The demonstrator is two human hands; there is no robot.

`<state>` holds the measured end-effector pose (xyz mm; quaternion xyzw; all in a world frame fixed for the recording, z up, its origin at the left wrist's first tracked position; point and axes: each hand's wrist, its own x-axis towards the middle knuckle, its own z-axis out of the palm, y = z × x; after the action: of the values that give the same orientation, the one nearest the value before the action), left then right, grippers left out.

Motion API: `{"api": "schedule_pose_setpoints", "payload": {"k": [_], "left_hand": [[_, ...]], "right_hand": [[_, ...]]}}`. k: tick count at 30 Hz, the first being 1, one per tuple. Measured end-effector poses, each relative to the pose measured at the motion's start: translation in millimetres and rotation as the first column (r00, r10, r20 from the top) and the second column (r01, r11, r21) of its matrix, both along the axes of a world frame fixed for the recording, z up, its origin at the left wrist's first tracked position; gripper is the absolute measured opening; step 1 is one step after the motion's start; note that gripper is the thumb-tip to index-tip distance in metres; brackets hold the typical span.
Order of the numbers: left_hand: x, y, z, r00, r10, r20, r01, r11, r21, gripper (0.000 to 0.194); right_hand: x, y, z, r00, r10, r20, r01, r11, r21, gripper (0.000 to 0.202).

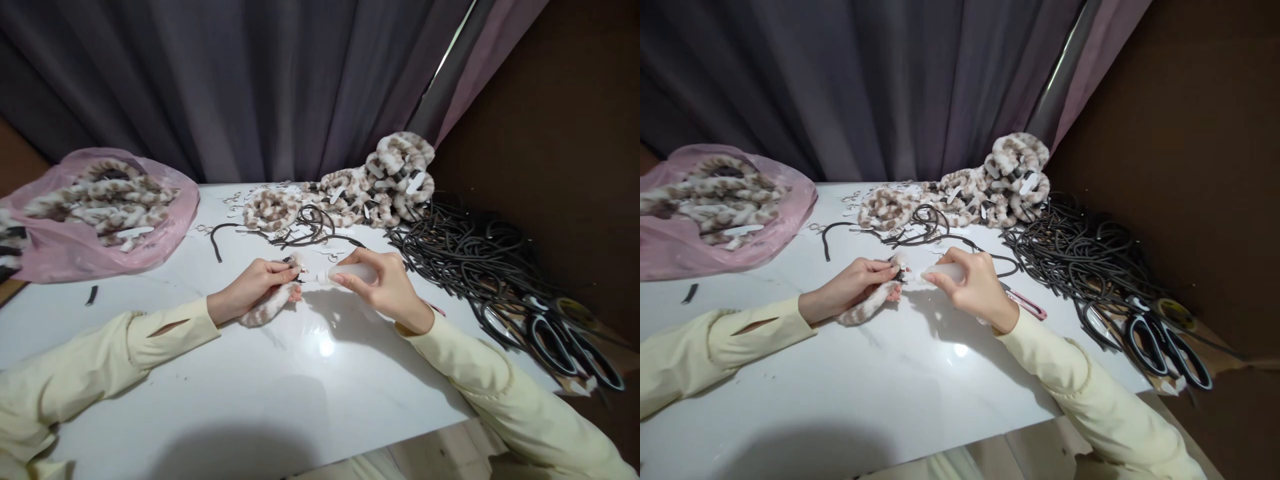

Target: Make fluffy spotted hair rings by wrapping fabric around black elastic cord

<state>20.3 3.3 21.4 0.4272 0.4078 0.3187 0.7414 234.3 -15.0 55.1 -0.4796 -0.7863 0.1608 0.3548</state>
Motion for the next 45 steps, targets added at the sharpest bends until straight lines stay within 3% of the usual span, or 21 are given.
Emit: {"api": "schedule_pose_setpoints", "payload": {"k": [8,22,45], "left_hand": [[-0.1,0.2,-0.2,1.0,0.01,-0.006,-0.01,1.0,-0.004,0.018],[-1.0,0.8,-2.4,1.0,0.014,0.023,-0.014,1.0,-0.004,0.021],[-1.1,1.6,-3.9,0.999,0.002,0.033,-0.002,1.0,0.004,0.021]], "right_hand": [[-1.5,-0.1,-0.6,1.0,-0.005,-0.013,0.005,0.999,-0.04,0.026],[2.1,-0.3,1.7,1.0,-0.014,-0.02,0.015,1.0,0.023,0.026],[1.1,0.2,0.0,1.0,-0.012,-0.022,0.012,1.0,0.015,0.024]]}}
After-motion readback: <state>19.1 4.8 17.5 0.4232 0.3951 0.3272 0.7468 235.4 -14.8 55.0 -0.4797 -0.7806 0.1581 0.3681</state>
